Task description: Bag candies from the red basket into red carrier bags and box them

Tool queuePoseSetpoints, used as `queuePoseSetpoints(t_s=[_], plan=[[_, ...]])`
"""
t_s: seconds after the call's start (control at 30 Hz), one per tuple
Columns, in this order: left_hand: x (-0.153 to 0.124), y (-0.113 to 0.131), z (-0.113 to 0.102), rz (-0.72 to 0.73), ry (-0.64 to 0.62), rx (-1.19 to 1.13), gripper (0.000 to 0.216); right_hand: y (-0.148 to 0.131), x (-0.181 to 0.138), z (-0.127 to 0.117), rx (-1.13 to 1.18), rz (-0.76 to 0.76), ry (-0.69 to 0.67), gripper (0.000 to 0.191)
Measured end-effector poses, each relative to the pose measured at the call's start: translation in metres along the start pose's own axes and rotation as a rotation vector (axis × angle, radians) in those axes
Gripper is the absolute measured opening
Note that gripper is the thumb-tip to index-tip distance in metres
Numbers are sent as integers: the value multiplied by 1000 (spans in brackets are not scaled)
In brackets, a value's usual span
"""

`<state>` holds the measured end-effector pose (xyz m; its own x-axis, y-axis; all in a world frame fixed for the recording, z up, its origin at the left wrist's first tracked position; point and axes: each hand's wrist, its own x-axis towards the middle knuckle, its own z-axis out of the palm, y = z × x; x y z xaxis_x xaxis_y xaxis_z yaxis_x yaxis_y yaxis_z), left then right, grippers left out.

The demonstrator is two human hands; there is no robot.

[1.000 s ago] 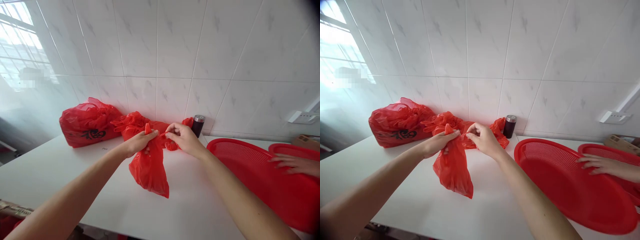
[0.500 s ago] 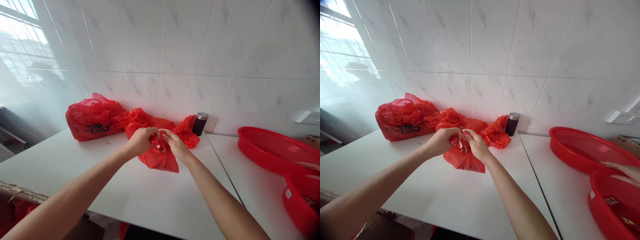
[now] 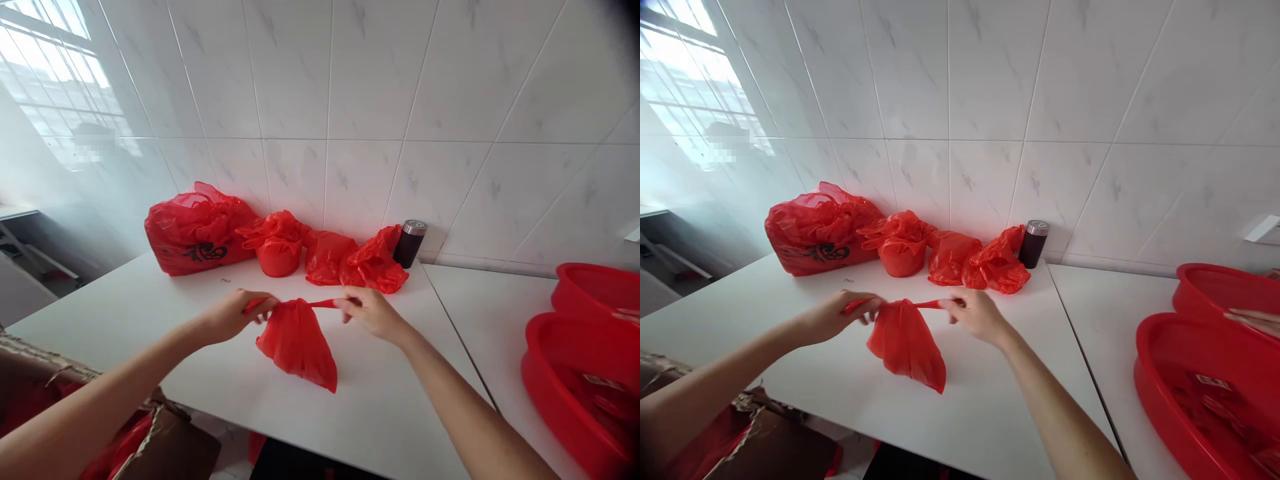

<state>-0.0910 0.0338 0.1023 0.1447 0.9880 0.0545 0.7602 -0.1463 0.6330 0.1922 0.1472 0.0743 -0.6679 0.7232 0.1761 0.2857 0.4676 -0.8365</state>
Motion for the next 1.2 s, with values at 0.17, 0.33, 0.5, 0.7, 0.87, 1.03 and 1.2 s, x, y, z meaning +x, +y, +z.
queuePoseSetpoints(t_s=[0.17, 0.33, 0.5, 0.7, 0.87, 1.03, 1.2], plan=[[-36, -52, -6, -274, -175, -219, 46, 58, 2, -10, -22, 132, 54, 41], [-20, -48, -7, -334, -143, -62, 43, 55, 13, -3, 136, 169, 227, 40], [9, -13, 28, 73, 331, 389, 44, 62, 7, 9, 144, 188, 414, 60], [35, -21, 80, 241, -67, 574, 38, 86, -24, 38, 194, 268, 404, 56], [33, -54, 42, 9, 112, 591, 31, 119, -48, 35, 179, 367, 409, 48], [-6, -96, -30, -202, 338, 600, 34, 147, -59, 22, 181, 425, 389, 44], [-32, -110, -45, -288, 468, 559, 34, 127, -40, 39, 127, 371, 332, 39]])
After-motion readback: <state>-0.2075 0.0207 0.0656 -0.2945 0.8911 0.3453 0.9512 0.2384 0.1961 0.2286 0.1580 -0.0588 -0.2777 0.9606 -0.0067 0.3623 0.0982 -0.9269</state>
